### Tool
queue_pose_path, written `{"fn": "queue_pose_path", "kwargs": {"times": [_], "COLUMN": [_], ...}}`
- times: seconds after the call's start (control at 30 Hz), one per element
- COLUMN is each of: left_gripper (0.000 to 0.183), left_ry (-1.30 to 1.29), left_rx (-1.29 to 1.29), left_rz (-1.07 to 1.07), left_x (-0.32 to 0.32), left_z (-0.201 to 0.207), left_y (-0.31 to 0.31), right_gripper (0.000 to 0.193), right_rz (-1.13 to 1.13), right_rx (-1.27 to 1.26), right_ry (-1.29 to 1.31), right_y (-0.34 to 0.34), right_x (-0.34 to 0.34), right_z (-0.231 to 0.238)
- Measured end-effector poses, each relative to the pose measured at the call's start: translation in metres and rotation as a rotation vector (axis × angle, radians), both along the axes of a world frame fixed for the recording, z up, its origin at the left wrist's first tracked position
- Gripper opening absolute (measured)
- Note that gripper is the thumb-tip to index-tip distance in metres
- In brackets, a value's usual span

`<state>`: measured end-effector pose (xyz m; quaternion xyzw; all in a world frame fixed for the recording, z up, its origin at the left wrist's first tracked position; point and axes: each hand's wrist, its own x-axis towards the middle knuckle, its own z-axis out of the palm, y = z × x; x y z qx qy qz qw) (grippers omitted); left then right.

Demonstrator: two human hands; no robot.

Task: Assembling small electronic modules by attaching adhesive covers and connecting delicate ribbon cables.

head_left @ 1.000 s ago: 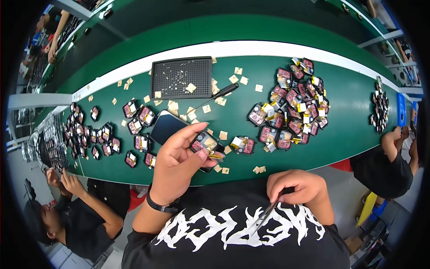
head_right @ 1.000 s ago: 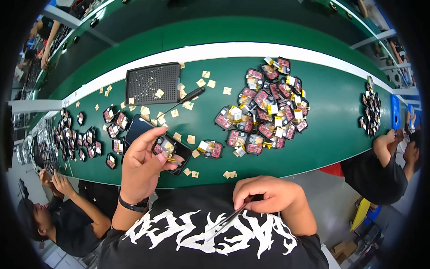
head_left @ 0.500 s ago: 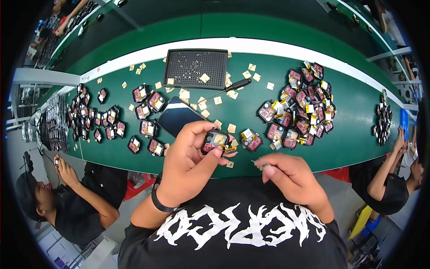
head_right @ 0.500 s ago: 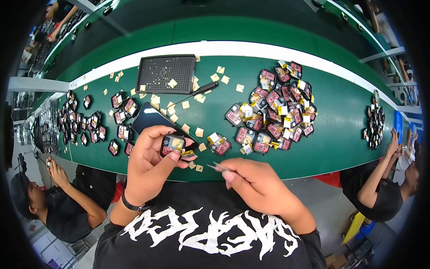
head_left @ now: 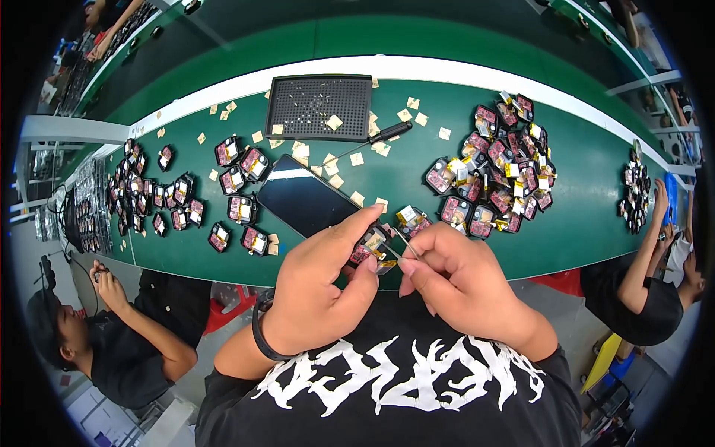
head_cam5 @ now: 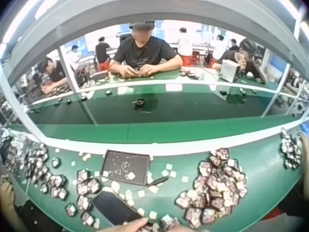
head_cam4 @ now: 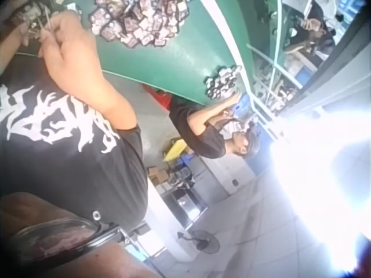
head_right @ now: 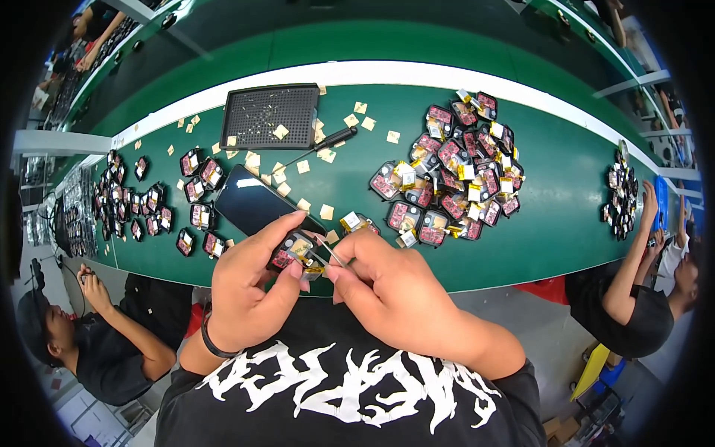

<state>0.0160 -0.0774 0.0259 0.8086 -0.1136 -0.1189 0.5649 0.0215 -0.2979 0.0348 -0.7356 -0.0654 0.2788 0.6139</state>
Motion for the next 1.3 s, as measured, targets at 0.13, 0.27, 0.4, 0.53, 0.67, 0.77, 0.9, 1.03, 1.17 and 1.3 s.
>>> {"fn": "queue_pose_path", "kwargs": {"times": [0.13, 0.27, 0.4, 0.53, 0.67, 0.77, 0.9, 1.03, 1.17, 1.3], "left_gripper": [0.050, 0.054, 0.051, 0.050, 0.051, 0.051, 0.050, 0.052, 0.051, 0.050], "left_ry": [-0.010, 0.039, 0.147, 0.464, 0.477, 0.433, 0.447, 0.396, 0.377, 0.386], "left_rx": [0.006, -0.104, -0.137, -0.353, -0.417, -0.402, -0.358, -0.380, -0.380, -0.384], "left_rz": [-0.011, -0.030, -0.043, -0.001, -0.008, -0.029, -0.024, 0.012, 0.014, 0.015], "left_x": [0.001, 0.003, 0.008, 0.008, 0.006, 0.005, 0.003, 0.001, -0.001, -0.001], "left_z": [0.004, 0.003, 0.012, 0.012, 0.007, 0.005, 0.008, 0.004, -0.001, -0.003], "left_y": [0.002, 0.006, 0.010, 0.010, 0.008, 0.008, 0.003, 0.002, 0.003, 0.001], "right_gripper": [0.008, 0.007, 0.011, 0.013, 0.022, 0.044, 0.038, 0.034, 0.035, 0.030], "right_rz": [0.004, 0.014, 0.050, 0.009, -0.230, -0.044, -0.098, -0.080, -0.075, -0.138], "right_rx": [-0.016, -0.004, 0.001, 0.077, 0.426, 0.153, 0.065, 0.006, -0.010, 0.026], "right_ry": [-0.031, -0.022, -0.056, -0.086, 0.031, -0.328, -0.490, -0.507, -0.656, -0.761], "right_y": [0.000, -0.001, -0.002, -0.004, -0.006, -0.011, -0.001, -0.002, 0.001, 0.000], "right_x": [0.001, 0.001, 0.001, -0.005, -0.018, -0.012, -0.011, -0.010, -0.008, -0.008], "right_z": [0.000, 0.005, 0.003, -0.008, -0.028, -0.028, -0.026, -0.026, -0.034, -0.040]}}
